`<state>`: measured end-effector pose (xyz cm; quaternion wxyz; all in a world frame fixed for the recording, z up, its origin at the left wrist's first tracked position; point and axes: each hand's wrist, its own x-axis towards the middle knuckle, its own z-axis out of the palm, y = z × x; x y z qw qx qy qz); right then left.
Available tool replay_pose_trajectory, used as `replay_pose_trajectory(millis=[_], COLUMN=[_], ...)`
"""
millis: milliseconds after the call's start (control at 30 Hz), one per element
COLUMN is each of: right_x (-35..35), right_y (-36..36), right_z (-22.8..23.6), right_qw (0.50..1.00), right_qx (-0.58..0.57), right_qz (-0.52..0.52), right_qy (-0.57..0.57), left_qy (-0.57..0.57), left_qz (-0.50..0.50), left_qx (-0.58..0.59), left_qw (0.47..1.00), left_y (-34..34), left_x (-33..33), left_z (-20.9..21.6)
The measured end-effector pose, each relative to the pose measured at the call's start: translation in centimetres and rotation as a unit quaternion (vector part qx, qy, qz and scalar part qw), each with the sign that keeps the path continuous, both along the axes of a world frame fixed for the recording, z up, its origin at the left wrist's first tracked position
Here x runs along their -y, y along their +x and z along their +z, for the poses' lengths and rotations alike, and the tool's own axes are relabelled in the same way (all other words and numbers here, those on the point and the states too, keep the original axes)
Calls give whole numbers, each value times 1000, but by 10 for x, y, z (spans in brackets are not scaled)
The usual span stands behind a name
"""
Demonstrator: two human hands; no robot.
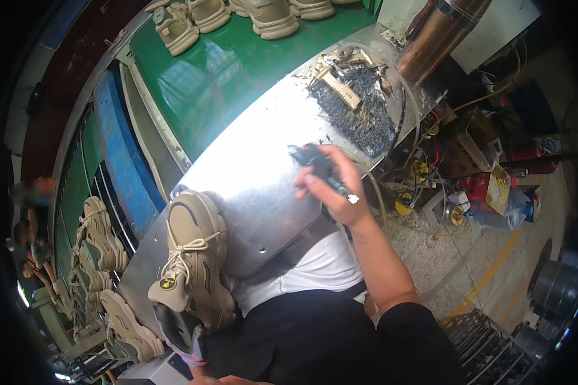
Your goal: The person applies glue to the edges and soles of tan shoes using a pneumatic glue dispenser, pulling shoes from a conveyor belt, applying the adhesive along the seams, and placing them onto a different belt section.
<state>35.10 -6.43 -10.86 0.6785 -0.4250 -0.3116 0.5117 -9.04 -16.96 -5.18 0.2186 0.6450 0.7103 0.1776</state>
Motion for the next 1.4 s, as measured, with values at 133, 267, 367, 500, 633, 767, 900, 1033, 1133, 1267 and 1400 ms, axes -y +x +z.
replay_pose_trajectory(millis=[133, 267, 367, 500, 633, 767, 900, 1033, 1133, 1267, 1400], right_x=[-5, -4, -1, -5, -6, 0, -5, -9, -6, -10, -12], right_y=[2, -1, 3, -5, -13, -8, -18, -20, -14, -18, -14], right_z=[-14, -11, -13, -7, -4, -11, -5, -3, -6, -1, -4], right_qw=[999, 998, 997, 998, 997, 986, 985, 985, 985, 983, 985], right_qx=[-4, 1, 4, 28, 16, 109, 87, 101, 123, 128, 126], right_qz=[-52, -47, -52, -38, -70, -129, -143, -139, -116, -131, -117], right_qy=[14, 38, 53, 38, 15, 12, 29, 24, 29, 2, 22], left_qy=[93, 208, 160, 364, 360, 243, 136, 128, 1, 104, 124], left_qz=[19, -121, -175, -161, -149, -330, -415, -164, -45, 89, 142], left_qx=[122, 268, 381, 231, 220, 200, -56, -226, -273, -188, -229], left_qw=[988, 933, 894, 888, 894, 890, 898, 952, 961, 973, 955], left_y=[67, 193, 271, 346, 392, 365, 186, -67, -230, -218, -184], left_x=[-42, -197, -307, -410, -462, -483, -489, -438, -384, -343, -346], left_z=[-18, 6, 20, -26, -40, -32, -16, 34, 39, 10, 18])
